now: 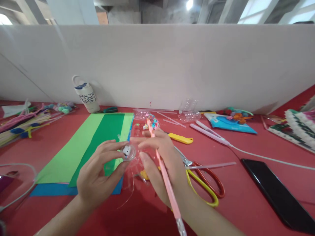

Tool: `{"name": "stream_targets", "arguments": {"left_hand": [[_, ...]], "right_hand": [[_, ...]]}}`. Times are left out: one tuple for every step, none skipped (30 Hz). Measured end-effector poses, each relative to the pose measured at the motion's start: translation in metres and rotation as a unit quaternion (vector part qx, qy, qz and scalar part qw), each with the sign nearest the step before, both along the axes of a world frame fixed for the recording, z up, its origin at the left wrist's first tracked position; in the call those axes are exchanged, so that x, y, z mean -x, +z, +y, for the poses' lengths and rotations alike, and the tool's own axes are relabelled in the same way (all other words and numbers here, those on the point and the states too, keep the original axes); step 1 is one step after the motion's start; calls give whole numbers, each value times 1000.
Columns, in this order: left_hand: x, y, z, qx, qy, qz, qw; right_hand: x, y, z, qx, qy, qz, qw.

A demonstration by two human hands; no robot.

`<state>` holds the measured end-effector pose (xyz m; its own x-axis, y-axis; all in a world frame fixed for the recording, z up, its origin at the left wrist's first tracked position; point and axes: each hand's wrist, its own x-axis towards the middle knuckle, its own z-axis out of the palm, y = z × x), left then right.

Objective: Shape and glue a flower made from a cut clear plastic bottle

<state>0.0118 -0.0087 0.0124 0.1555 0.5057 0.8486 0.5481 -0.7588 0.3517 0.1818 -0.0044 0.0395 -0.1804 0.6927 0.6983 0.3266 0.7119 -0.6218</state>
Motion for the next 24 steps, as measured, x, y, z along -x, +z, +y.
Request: {"name": "stream_targets", "arguments": {"left_hand": [[0, -1, 0, -2, 1, 4, 1000], [0, -1, 0, -4, 3, 7, 1000], [0, -2, 0, -7, 6, 6, 1000], [0, -2, 0, -11, 8, 5, 1000], [0, -1, 0, -16, 10, 3, 1000], [0, -1, 0, -21, 11, 1, 1000], [0, 0, 0, -24, 12, 0, 1000], [0, 1, -1, -28, 12, 0, 1000], [1, 2, -1, -34, 12, 0, 999], [2, 3, -1, -39, 11, 1, 999], [2, 3, -2, -46, 9, 2, 999], [2, 4, -2, -52, 8, 5, 999], [3, 4, -2, -58, 7, 10, 998], [3, 4, -2, -61, 8, 14, 998], [3, 4, -2, -64, 10, 17, 998], [2, 4, -2, -65, 12, 20, 998], [2, 4, -2, -66, 14, 20, 998], [2, 4, -2, -67, 14, 19, 997], [1, 4, -2, -67, 13, 17, 997], [1, 4, -2, -66, 11, 16, 998], [1, 4, -3, -66, 9, 16, 998], [1, 4, -3, -65, 8, 17, 998], [1, 4, -3, -67, 6, 21, 998], [2, 4, -3, -70, 4, 29, 997]], "right_hand": [[0, -1, 1, -26, 1, -20, 999], [0, -2, 2, -52, 2, -41, 998], [1, -4, 2, -73, 1, -54, 996], [1, -6, 2, -88, 1, -59, 994], [2, -7, 2, -91, 3, -57, 994], [2, -8, 1, -76, 7, -48, 996], [3, -8, -1, -49, 10, -29, 998], [3, -8, -3, -14, 12, 0, 1000], [2, -7, -4, 21, 13, 31, 999], [2, -6, -6, 49, 10, 60, 997], [1, -5, -8, 63, 4, 79, 995], [1, -3, -9, 64, -3, 86, 994], [1, -2, -11, 57, -10, 81, 995], [2, -1, -12, 50, -14, 71, 996], [3, -1, -13, 45, -14, 63, 997], [4, -1, -14, 45, -12, 61, 997], [5, -2, -15, 46, -7, 61, 997], [6, -2, -15, 46, -4, 61, 997], [7, -3, -16, 42, -3, 60, 997], [7, -3, -15, 37, -3, 59, 998], [7, -3, -15, 25, -5, 60, 998], [7, -3, -13, 10, -9, 62, 998], [6, -2, -11, -7, -11, 63, 998], [5, -1, -9, -21, -13, 61, 998]]}}
